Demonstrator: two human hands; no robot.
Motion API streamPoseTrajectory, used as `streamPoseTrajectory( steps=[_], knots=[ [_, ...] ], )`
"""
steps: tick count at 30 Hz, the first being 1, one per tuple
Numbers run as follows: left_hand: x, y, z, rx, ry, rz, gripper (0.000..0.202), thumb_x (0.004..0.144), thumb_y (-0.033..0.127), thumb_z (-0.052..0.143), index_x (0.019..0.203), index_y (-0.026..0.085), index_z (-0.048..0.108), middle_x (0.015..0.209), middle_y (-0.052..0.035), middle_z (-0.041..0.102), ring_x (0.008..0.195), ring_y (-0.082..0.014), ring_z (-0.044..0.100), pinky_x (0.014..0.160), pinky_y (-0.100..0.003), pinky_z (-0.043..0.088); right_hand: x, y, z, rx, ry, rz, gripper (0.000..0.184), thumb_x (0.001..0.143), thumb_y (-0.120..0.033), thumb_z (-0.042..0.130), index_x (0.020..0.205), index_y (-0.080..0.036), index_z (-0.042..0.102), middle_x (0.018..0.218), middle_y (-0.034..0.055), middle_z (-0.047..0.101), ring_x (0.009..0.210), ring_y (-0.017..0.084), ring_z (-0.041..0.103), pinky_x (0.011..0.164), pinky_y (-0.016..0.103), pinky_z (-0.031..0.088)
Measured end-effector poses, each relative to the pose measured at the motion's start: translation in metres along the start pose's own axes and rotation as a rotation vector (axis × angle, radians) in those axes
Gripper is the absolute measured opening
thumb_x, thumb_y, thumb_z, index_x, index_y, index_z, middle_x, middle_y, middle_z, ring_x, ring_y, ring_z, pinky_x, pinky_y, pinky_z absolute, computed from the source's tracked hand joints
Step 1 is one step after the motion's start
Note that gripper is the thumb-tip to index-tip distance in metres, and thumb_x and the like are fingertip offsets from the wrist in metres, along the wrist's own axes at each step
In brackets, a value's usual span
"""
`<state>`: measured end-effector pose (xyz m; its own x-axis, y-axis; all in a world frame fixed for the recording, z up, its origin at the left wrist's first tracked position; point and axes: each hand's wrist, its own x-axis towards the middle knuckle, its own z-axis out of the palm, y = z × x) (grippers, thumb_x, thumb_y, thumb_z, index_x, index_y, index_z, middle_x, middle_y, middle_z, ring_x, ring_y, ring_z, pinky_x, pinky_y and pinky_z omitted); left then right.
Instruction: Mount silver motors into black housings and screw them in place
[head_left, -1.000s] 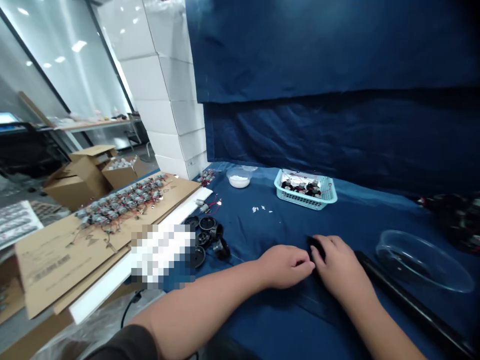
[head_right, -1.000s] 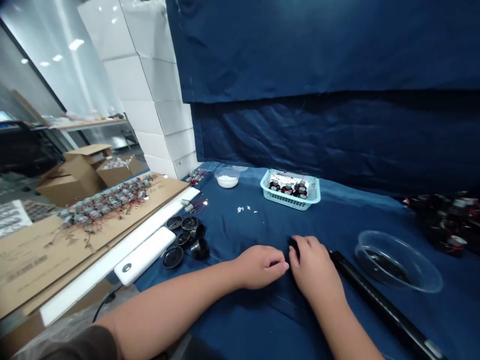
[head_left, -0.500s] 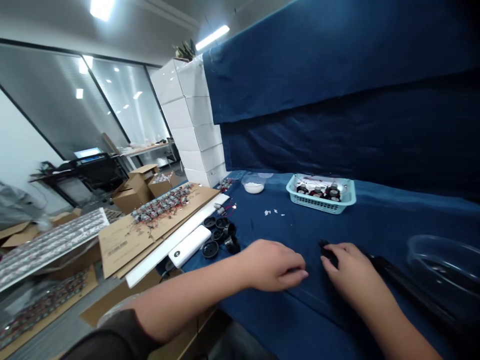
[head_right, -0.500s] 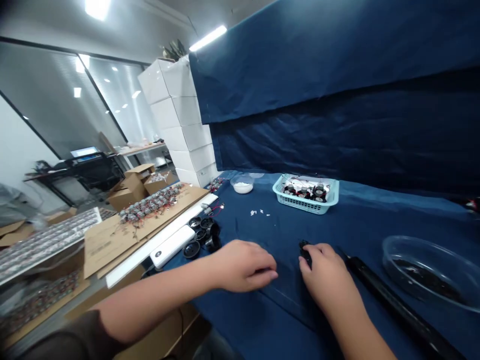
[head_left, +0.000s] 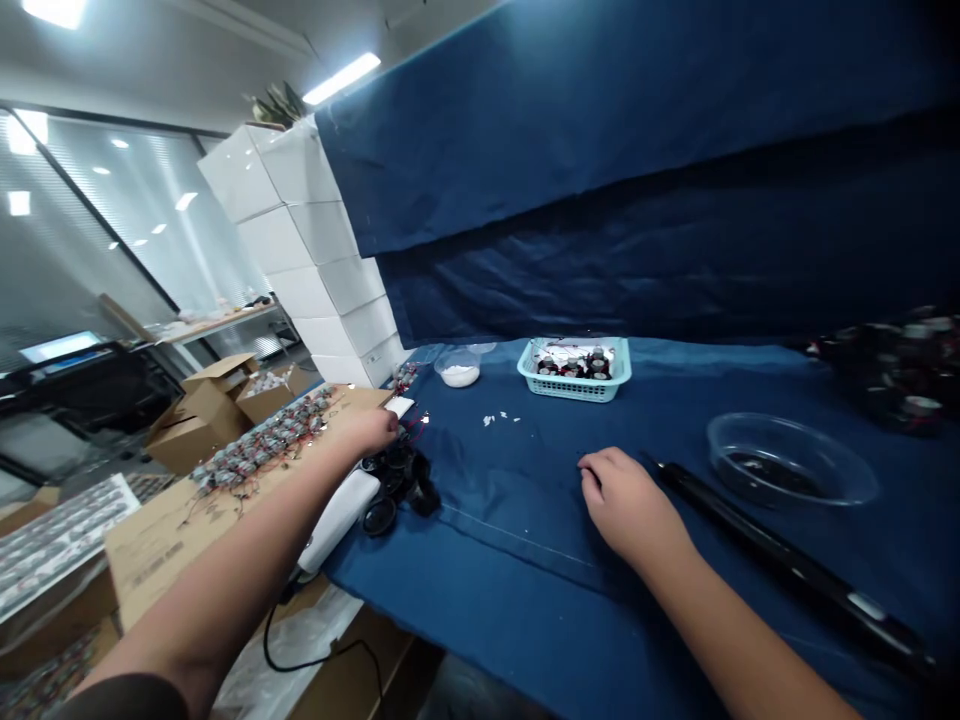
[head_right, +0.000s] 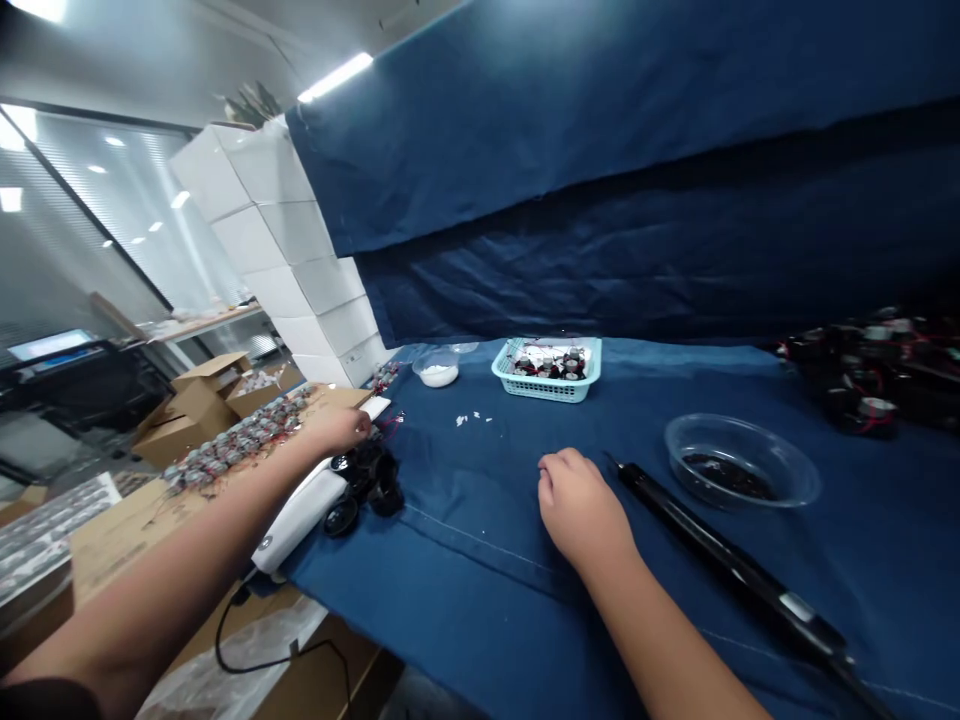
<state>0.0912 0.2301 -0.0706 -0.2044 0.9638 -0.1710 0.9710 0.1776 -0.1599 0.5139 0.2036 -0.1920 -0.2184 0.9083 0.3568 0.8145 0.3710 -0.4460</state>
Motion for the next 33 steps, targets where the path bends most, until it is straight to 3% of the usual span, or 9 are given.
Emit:
streamPoseTrajectory(
  steps=[5, 14, 20, 24, 27, 29, 33],
  knots=[
    [0.005, 0.006, 0.019, -0.006, 0.001, -0.013, 0.034, 0.106, 0.044, 0.067, 0.124, 0.016, 0.07, 0.122, -0.0101, 0.073, 0.109, -0.0237, 0.071, 0.099, -0.047, 0.061, 0.0, -0.004, -0.002, 0.026, 0.028, 0.003, 0.028, 0.103, -0.018, 0.052, 0.111, -0.02, 0.078, 0.117, 0.0095, 0.074, 0.111, 0.026, 0.069, 0.098, 0.037, 0.053],
    [0.036, -0.001, 0.035, -0.201, -0.03, 0.015, 0.033, 0.103, 0.042, 0.07, 0.121, 0.015, 0.069, 0.116, -0.0084, 0.072, 0.102, -0.0218, 0.071, 0.093, -0.043, 0.061, 0.0, -0.006, -0.003, 0.042, 0.03, 0.026, 0.023, 0.103, -0.019, 0.054, 0.105, -0.02, 0.078, 0.111, 0.0095, 0.072, 0.109, 0.027, 0.069, 0.098, 0.039, 0.053],
    [0.03, -0.007, 0.028, -0.474, 0.05, 0.101, 0.029, 0.093, 0.038, 0.077, 0.107, 0.016, 0.065, 0.089, -0.0006, 0.067, 0.076, -0.0162, 0.064, 0.072, -0.031, 0.054, 0.001, -0.005, -0.005, 0.077, 0.039, 0.036, 0.022, 0.101, -0.019, 0.055, 0.103, -0.021, 0.077, 0.112, 0.0105, 0.072, 0.11, 0.028, 0.069, 0.098, 0.039, 0.053],
    [0.02, -0.001, 0.012, -0.679, 0.24, 0.12, 0.041, 0.078, 0.039, 0.081, 0.106, 0.02, 0.058, 0.08, 0.0024, 0.062, 0.074, -0.018, 0.06, 0.067, -0.03, 0.045, 0.002, -0.003, -0.004, 0.139, 0.068, 0.05, 0.02, 0.099, -0.019, 0.056, 0.102, -0.021, 0.076, 0.11, 0.0115, 0.072, 0.108, 0.03, 0.068, 0.098, 0.043, 0.053],
    [0.008, 0.023, -0.003, -0.854, 0.364, 0.177, 0.046, 0.076, 0.043, 0.079, 0.107, 0.022, 0.052, 0.083, 0.0021, 0.06, 0.075, -0.0169, 0.058, 0.067, -0.029, 0.044, 0.002, -0.005, -0.005, 0.221, 0.115, 0.058, 0.019, 0.098, -0.021, 0.057, 0.101, -0.021, 0.076, 0.109, 0.0122, 0.072, 0.108, 0.031, 0.067, 0.098, 0.046, 0.053],
    [-0.006, 0.053, -0.01, -0.986, 0.399, 0.246, 0.049, 0.078, 0.046, 0.077, 0.11, 0.023, 0.048, 0.089, 0.0007, 0.062, 0.076, -0.0161, 0.06, 0.067, -0.028, 0.048, 0.002, -0.008, -0.007, 0.299, 0.156, 0.056, 0.019, 0.099, -0.026, 0.057, 0.102, -0.021, 0.075, 0.108, 0.0117, 0.072, 0.105, 0.03, 0.068, 0.097, 0.047, 0.053],
    [-0.047, 0.134, -0.009, -1.231, 0.296, 0.444, 0.048, 0.085, 0.051, 0.075, 0.114, 0.023, 0.048, 0.102, -0.0041, 0.07, 0.081, -0.0172, 0.068, 0.069, -0.031, 0.058, 0.0, -0.018, -0.016, 0.505, 0.226, 0.032, 0.027, 0.102, -0.039, 0.057, 0.11, -0.02, 0.075, 0.106, 0.0101, 0.072, 0.094, 0.024, 0.07, 0.091, 0.041, 0.057]
  ],
)
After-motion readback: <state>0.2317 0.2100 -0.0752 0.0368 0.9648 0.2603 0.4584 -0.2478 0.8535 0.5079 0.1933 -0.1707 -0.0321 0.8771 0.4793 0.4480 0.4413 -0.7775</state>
